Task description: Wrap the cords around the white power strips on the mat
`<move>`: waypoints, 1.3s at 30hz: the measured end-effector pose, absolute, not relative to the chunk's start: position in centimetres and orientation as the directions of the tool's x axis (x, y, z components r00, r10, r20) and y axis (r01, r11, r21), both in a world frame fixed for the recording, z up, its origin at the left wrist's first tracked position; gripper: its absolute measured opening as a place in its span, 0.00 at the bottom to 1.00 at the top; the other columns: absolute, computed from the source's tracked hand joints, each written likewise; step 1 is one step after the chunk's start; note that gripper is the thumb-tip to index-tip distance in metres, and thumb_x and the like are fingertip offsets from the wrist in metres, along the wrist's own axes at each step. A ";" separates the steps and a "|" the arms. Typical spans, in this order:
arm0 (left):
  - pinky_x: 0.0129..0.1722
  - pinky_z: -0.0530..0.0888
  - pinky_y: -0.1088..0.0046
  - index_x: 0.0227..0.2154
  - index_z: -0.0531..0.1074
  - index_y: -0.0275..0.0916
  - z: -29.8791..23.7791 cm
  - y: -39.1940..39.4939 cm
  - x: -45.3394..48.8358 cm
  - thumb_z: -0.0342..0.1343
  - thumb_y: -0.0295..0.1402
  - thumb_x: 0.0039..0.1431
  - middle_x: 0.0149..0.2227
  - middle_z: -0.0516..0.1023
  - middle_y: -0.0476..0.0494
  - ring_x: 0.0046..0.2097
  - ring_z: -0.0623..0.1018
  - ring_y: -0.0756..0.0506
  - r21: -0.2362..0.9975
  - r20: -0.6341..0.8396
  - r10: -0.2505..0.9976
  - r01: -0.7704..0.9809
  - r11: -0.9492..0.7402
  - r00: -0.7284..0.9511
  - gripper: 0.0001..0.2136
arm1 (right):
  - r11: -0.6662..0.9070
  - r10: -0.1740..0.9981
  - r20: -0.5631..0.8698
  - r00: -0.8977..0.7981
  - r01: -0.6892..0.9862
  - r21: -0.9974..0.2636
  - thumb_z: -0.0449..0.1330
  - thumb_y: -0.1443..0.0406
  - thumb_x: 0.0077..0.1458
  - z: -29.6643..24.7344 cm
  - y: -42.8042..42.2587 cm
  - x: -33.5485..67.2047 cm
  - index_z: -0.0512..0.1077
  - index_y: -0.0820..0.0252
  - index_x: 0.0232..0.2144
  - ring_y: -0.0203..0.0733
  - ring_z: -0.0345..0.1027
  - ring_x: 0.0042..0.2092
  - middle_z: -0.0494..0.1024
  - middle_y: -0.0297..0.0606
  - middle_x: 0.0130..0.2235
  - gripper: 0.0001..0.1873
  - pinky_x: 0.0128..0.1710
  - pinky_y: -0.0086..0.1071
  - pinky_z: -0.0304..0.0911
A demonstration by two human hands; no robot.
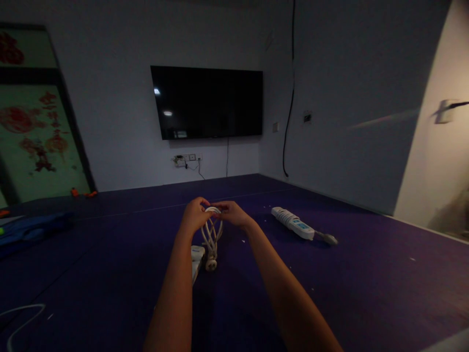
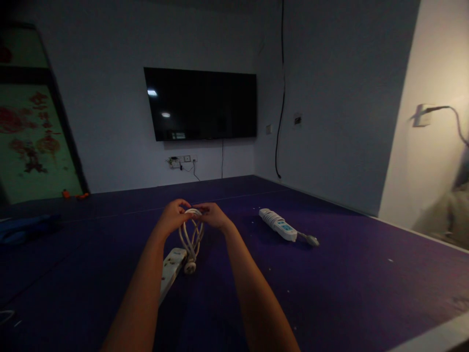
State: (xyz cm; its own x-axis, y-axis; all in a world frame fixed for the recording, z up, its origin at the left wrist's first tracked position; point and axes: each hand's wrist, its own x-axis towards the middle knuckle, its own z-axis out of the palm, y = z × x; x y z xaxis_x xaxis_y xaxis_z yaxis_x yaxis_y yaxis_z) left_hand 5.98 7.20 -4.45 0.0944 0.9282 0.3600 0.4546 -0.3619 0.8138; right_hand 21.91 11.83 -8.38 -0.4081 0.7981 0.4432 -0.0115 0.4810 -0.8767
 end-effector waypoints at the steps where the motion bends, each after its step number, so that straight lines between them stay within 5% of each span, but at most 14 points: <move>1: 0.19 0.58 0.78 0.30 0.68 0.37 -4.5 7.2 6.0 0.60 0.23 0.42 0.15 0.64 0.59 0.17 0.65 0.53 0.809 0.358 0.928 0.463 -0.363 0.103 0.11 | 0.501 0.794 0.457 -0.402 0.007 -0.865 0.68 0.62 0.36 -8.5 12.0 21.7 0.76 0.66 0.38 0.34 0.66 0.30 0.77 0.35 0.30 0.23 0.33 0.29 0.62; 5: 0.18 0.60 0.78 0.33 0.68 0.36 -4.3 6.8 6.3 0.60 0.25 0.44 0.16 0.65 0.58 0.17 0.66 0.53 0.841 0.299 0.936 0.412 -0.351 0.187 0.11 | 0.538 0.792 0.467 -0.393 0.089 -0.838 0.68 0.64 0.33 -8.5 12.1 21.7 0.77 0.67 0.28 0.34 0.65 0.28 0.76 0.33 0.26 0.15 0.31 0.28 0.61; 9: 0.18 0.62 0.78 0.35 0.69 0.34 -3.8 5.9 6.6 0.59 0.23 0.46 0.15 0.66 0.58 0.16 0.67 0.53 0.896 0.247 0.936 0.308 -0.319 0.251 0.11 | 0.485 0.829 0.427 -0.360 0.084 -0.870 0.69 0.67 0.30 -8.1 11.9 22.5 0.76 0.67 0.35 0.32 0.65 0.27 0.76 0.34 0.29 0.24 0.29 0.27 0.60; 14: 0.17 0.65 0.77 0.34 0.69 0.34 -3.4 5.5 7.0 0.59 0.20 0.45 0.15 0.70 0.54 0.16 0.70 0.51 0.952 0.211 0.974 0.208 -0.224 0.084 0.12 | 0.340 0.924 0.334 -0.185 0.002 -0.940 0.70 0.67 0.34 -7.6 11.2 23.8 0.62 0.63 0.56 0.30 0.65 0.26 0.76 0.34 0.31 0.44 0.25 0.24 0.60; 20: 0.18 0.68 0.77 0.34 0.69 0.34 -2.8 5.3 6.7 0.59 0.19 0.44 0.15 0.71 0.53 0.16 0.71 0.50 0.978 0.198 0.976 0.089 -0.190 -0.093 0.12 | 0.168 0.969 0.197 0.149 0.188 -0.968 0.66 0.61 0.45 -8.0 11.6 26.4 0.59 0.66 0.58 0.31 0.64 0.23 0.73 0.34 0.25 0.39 0.21 0.24 0.60; 25: 0.20 0.72 0.76 0.32 0.69 0.33 -2.4 5.2 6.7 0.60 0.20 0.43 0.15 0.71 0.52 0.16 0.72 0.51 0.973 0.192 0.962 -0.088 -0.212 -0.192 0.11 | 0.075 0.959 0.157 0.234 0.325 -0.943 0.67 0.61 0.41 -8.6 12.5 28.3 0.64 0.65 0.55 0.31 0.59 0.18 0.71 0.32 0.21 0.38 0.16 0.25 0.54; 28: 0.20 0.73 0.76 0.29 0.69 0.32 -2.3 5.3 6.9 0.60 0.19 0.43 0.16 0.72 0.51 0.16 0.71 0.52 0.957 0.170 0.960 -0.195 -0.214 -0.220 0.09 | 0.110 0.964 0.195 0.182 0.394 -0.912 0.70 0.63 0.37 -8.0 12.1 28.0 0.75 0.65 0.41 0.29 0.57 0.18 0.69 0.30 0.18 0.25 0.17 0.24 0.51; 31: 0.21 0.73 0.78 0.25 0.69 0.32 -2.2 5.3 7.1 0.59 0.18 0.44 0.16 0.72 0.50 0.17 0.72 0.53 0.935 0.141 0.961 -0.288 -0.209 -0.238 0.06 | 0.209 0.976 0.212 -0.043 0.435 -0.876 0.70 0.59 0.35 -6.6 10.6 26.7 0.78 0.65 0.24 0.29 0.59 0.20 0.70 0.32 0.17 0.14 0.20 0.24 0.53; 35: 0.25 0.75 0.80 0.21 0.68 0.32 -1.9 5.4 7.3 0.55 0.16 0.47 0.18 0.71 0.50 0.20 0.73 0.54 0.887 0.099 0.960 -0.414 -0.205 -0.264 0.07 | 0.445 0.753 0.125 -0.646 0.361 -0.819 0.65 0.51 0.41 -4.5 7.8 24.3 0.78 0.63 0.29 0.33 0.68 0.28 0.78 0.36 0.27 0.20 0.26 0.24 0.60; 39: 0.31 0.76 0.79 0.20 0.66 0.32 -1.7 5.7 7.7 0.52 0.15 0.51 0.21 0.70 0.49 0.23 0.74 0.55 0.831 0.055 0.958 -0.519 -0.201 -0.282 0.10 | 0.576 0.633 0.129 -0.763 0.352 -0.738 0.66 0.55 0.41 -3.5 6.3 21.6 0.77 0.62 0.30 0.32 0.67 0.28 0.77 0.34 0.27 0.17 0.27 0.24 0.59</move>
State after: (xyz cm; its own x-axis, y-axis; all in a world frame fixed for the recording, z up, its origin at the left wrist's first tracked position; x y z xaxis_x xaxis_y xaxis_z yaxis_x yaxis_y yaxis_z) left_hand 7.74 5.69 -1.71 -0.2820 0.9578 0.0552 -0.5187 -0.2006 0.8311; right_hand 21.65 6.29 -3.49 -0.7635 0.6328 0.1293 0.3520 0.5755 -0.7382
